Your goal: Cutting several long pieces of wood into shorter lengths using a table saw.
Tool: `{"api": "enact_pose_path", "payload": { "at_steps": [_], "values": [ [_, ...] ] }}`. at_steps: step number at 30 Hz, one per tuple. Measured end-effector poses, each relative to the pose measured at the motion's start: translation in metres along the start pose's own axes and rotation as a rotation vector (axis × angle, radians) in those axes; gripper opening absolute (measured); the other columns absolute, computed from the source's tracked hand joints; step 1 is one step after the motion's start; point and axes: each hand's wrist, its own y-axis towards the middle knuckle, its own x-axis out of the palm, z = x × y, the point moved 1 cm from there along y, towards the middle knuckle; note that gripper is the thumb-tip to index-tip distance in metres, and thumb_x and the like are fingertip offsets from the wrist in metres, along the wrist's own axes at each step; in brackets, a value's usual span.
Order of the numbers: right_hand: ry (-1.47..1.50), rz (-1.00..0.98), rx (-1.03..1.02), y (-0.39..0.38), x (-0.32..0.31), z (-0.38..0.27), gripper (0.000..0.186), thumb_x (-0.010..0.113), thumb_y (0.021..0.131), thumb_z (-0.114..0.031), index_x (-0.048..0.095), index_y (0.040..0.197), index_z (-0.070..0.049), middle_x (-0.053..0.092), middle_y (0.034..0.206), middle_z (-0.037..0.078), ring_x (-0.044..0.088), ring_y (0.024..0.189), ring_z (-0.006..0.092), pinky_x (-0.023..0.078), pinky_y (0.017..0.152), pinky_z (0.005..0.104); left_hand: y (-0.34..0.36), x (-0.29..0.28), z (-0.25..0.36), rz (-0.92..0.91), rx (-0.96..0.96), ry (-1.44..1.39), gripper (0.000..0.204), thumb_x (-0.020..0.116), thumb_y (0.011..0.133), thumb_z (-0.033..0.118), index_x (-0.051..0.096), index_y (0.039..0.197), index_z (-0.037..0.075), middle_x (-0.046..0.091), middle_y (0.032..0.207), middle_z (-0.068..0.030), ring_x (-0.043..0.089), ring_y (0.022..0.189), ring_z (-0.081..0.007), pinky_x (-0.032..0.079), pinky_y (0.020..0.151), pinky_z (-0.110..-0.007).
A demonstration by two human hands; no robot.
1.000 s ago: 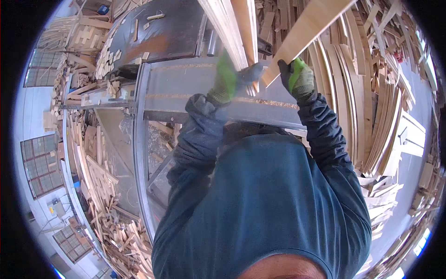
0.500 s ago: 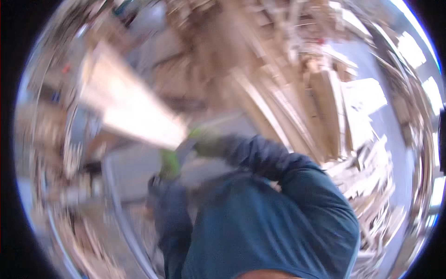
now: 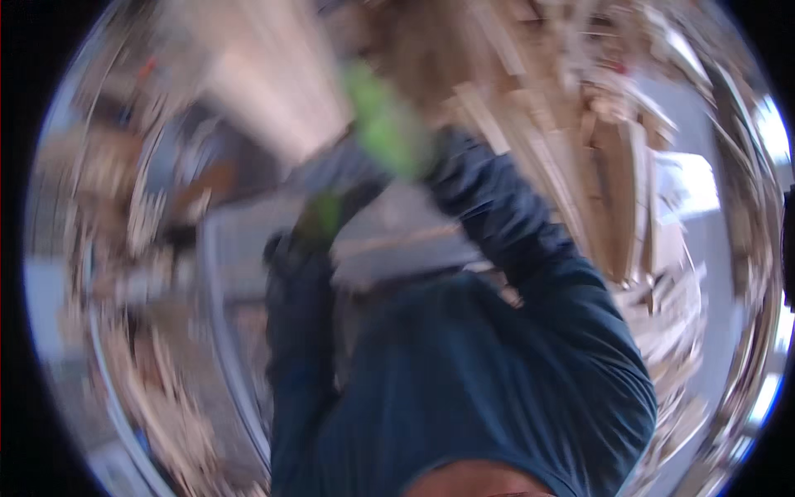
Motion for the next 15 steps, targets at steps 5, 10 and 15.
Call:
{"api": "enact_pose_path", "payload": {
  "at_steps": [5, 10, 15],
  "values": [
    [1.186, -0.638, -0.909, 0.069, 0.023, 0.065, 0.052, 0.087, 0.108, -0.015, 0.068, 0.151, 0.006, 0.083, 0.131, 0.016, 0.085, 0.115, 0.0248, 0.072, 0.099, 0.0362, 0.026, -0.022, 0.029, -0.003, -0.214, -0.619, 0.071, 0.103, 0.092, 0.018, 0.065, 0.149, 0.0, 0.075, 0.143, -0.0145, 0.071, 0.132, -0.0263, 0.06, 0.111, -0.044],
    [0.968, -0.633, -1.101, 0.094, 0.085, 0.088, 0.034, 0.082, 0.112, -0.017, 0.081, 0.139, 0.004, 0.085, 0.132, 0.014, 0.084, 0.119, 0.025, 0.073, 0.099, 0.0365, -0.035, 0.028, -0.054, -0.104, -0.232, -0.632, 0.1, 0.109, 0.083, 0.032, 0.054, 0.162, 0.002, 0.072, 0.145, -0.0134, 0.07, 0.132, -0.0255, 0.06, 0.111, -0.044],
    [1.015, -0.473, -1.231, 0.088, 0.089, 0.077, 0.035, 0.071, 0.119, -0.028, 0.081, 0.146, -0.007, 0.085, 0.136, 0.013, 0.082, 0.128, 0.0259, 0.069, 0.11, 0.0417, -0.049, 0.067, -0.091, -0.223, -0.302, -0.614, 0.099, 0.108, 0.084, 0.031, 0.056, 0.163, 0.004, 0.073, 0.142, -0.01, 0.069, 0.124, -0.0213, 0.06, 0.105, -0.041]
  ]
}}
